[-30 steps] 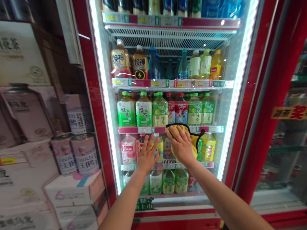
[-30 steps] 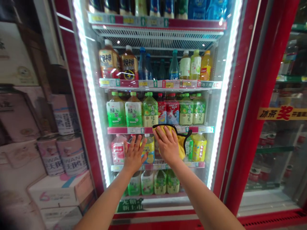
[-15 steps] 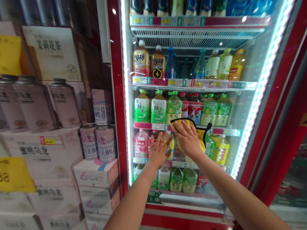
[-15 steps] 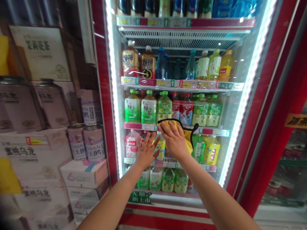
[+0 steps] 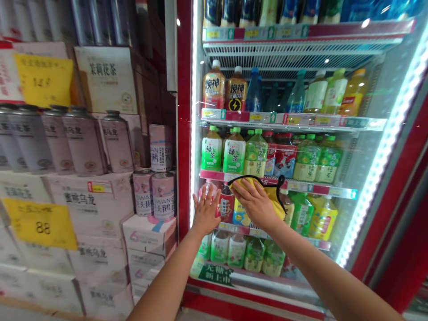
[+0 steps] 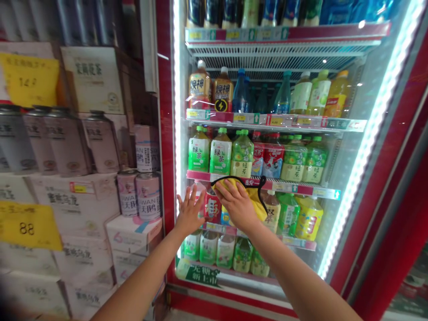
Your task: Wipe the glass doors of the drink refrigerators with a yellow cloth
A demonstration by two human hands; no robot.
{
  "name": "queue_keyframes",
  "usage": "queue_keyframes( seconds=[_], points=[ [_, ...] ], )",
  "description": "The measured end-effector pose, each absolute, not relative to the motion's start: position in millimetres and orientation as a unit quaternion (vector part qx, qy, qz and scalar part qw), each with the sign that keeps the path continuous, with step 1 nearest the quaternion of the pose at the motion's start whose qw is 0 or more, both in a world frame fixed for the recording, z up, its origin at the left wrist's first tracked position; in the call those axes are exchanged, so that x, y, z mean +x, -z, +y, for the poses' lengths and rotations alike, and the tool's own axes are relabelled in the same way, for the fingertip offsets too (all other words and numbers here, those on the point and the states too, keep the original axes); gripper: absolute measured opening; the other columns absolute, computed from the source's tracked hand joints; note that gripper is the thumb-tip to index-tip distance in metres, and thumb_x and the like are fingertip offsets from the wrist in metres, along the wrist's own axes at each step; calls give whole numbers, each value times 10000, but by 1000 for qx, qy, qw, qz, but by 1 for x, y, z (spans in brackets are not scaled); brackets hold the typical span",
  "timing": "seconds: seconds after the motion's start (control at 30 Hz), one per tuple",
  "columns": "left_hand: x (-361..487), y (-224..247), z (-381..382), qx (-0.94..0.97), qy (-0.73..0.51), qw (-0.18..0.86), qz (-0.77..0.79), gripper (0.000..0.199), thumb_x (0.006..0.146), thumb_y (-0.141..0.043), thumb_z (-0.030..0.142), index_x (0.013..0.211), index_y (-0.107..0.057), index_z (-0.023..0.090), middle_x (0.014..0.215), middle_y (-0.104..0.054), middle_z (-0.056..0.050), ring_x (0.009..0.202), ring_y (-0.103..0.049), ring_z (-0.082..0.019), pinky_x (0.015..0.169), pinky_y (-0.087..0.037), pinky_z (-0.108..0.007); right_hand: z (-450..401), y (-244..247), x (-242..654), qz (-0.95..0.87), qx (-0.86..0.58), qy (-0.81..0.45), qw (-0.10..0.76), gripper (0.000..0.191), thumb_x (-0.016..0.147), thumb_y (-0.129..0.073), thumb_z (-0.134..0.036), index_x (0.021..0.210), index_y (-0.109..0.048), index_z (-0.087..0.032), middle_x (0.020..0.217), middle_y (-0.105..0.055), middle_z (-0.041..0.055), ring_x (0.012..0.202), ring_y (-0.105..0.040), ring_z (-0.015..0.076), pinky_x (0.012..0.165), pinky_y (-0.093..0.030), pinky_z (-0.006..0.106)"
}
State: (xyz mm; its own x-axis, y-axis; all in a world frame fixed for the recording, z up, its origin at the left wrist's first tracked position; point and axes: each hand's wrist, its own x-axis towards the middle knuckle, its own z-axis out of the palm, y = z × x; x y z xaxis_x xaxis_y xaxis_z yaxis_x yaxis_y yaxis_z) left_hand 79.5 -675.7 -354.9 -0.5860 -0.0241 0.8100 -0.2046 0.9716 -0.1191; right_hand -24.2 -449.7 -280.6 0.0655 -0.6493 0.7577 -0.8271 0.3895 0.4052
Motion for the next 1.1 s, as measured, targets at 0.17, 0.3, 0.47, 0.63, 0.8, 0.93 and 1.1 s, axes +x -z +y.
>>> queue_keyframes(
  seconds=[0.17,0.3,0.47,0.63,0.8,0.93,1.1],
  points=[
    [72,366,-687,55,-104,459,-880,1007,786,-754,512,1625,-265,248,1711,-213,-148,1594,-81,-391,1240,-8,-690,-443,261,-30,-689,506,-117,505,720,981,-462,-128,1628,-256,-369,1637,-401,-52,1524,-350,260,1276,-207,504],
    [72,369,-689,55,-115,459,-879,926,846,-688,546,1623,-275,258,1709,-223,-138,1595,-96,-374,1248,-3,-673,-470,258,-23,-696,479,-144,515,712,985,-459,-141,1633,-252,-350,1650,-380,-30,1546,-303,288,1278,-186,548],
    [75,369,-687,53,-113,459,-880,963,840,-691,598,1630,-250,266,1713,-215,-134,1595,-110,-369,1255,15,-651,-458,285,-20,-652,589,-43,476,655,970,-459,-112,1587,-377,-316,1611,-451,-30,1502,-390,250,1277,-224,507],
    [74,371,-689,51,-112,451,-884,949,847,-678,614,1628,-250,285,1713,-228,-120,1592,-129,-368,1248,54,-649,-461,270,-22,-678,524,-90,507,608,996,-444,-138,1578,-401,-310,1615,-445,-19,1516,-363,258,1280,-193,513],
    [76,373,-690,50,-125,446,-885,916,875,-652,606,1627,-258,262,1717,-205,-139,1590,-125,-378,1249,23,-656,-495,270,-10,-666,549,-103,495,610,994,-468,-165,1580,-395,-321,1615,-447,-17,1519,-355,262,1262,-239,513],
    [75,377,-692,52,-119,451,-883,972,851,-649,677,1631,-244,262,1718,-196,-143,1588,-131,-384,1249,32,-660,-482,259,-12,-649,584,-62,483,604,980,-471,-131,1552,-441,-321,1598,-474,-27,1498,-392,240,1257,-255,483],
    [71,379,-694,38,-131,458,-878,964,874,-619,681,1636,-218,249,1713,-197,-157,1595,-68,-390,1232,47,-686,-501,216,-9,-671,518,-100,521,569,980,-466,-143,1536,-481,-260,1626,-430,-3,1516,-349,309,1259,-217,545]
  ],
)
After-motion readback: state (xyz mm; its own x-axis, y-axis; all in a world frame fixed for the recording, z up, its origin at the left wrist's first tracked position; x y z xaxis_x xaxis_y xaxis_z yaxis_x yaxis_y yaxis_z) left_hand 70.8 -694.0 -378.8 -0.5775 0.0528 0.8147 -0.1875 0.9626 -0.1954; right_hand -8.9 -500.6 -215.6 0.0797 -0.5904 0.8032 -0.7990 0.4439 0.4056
